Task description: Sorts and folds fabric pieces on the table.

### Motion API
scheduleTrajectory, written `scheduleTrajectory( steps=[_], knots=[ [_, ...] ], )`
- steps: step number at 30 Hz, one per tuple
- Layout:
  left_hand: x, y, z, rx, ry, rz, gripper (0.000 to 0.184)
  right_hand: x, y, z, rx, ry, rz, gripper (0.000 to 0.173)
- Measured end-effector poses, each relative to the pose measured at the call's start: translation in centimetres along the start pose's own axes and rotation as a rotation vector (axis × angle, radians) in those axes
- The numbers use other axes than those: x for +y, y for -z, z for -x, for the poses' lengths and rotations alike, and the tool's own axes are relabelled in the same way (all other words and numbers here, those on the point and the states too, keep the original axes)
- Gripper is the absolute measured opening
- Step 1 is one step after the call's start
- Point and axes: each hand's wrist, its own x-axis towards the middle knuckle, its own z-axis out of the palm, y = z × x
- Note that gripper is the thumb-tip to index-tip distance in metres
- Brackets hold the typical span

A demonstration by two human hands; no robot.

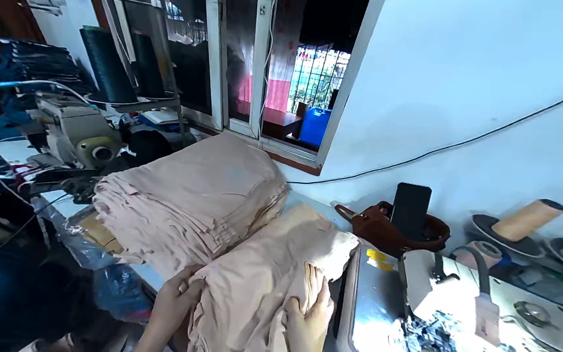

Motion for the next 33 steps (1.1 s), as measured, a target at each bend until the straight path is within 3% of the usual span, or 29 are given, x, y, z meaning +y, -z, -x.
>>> scheduleTrajectory(
  steps=[5,10,12,16,18,21,23,26,30,33],
  knots=[
    [2.5,-3.1,-0.7,0.153,0.001,-0.209,0.031,-0.6,-4.7,-7.0,0.056,0.008,0.035,0.067],
    [3.7,-6.6,-2.9,0.299,-0.072,-0.343,0.023,-1.8,-7.3,-12.9,-0.033,-0.026,0.181,0.064],
    [3.5,-6.3,-3.1,0.256,-0.066,-0.332,0.025,-2.4,-6.8,-12.9,-0.079,-0.093,0.327,0.065],
    [2.2,-2.2,-3.5,-0.032,-0.026,-0.180,0.026,-5.1,-3.1,-9.8,-0.142,-0.236,0.677,0.067],
    [1.5,-0.7,-3.5,-0.118,-0.011,-0.114,0.024,-5.9,-1.3,-7.7,-0.093,-0.181,0.834,0.068],
    [2.0,-0.5,-2.5,-0.099,0.005,-0.178,0.025,-6.1,0.4,-6.1,0.008,0.099,0.901,0.060],
    [2.3,-1.3,-1.7,-0.052,0.007,-0.214,0.028,-5.9,0.7,-6.2,0.010,0.204,0.828,0.070],
    [3.4,-1.4,-0.3,-0.043,0.011,-0.166,0.033,-3.0,-0.2,-6.7,-0.185,0.053,0.776,0.093],
    [7.3,-0.9,1.0,0.103,-0.284,-0.072,0.030,-0.1,-1.6,-8.2,-0.144,0.075,0.548,0.094],
    [8.0,-0.9,-0.2,0.137,-0.266,-0.292,0.023,-0.2,-2.2,-10.2,-0.151,0.038,0.522,0.106]
  ],
)
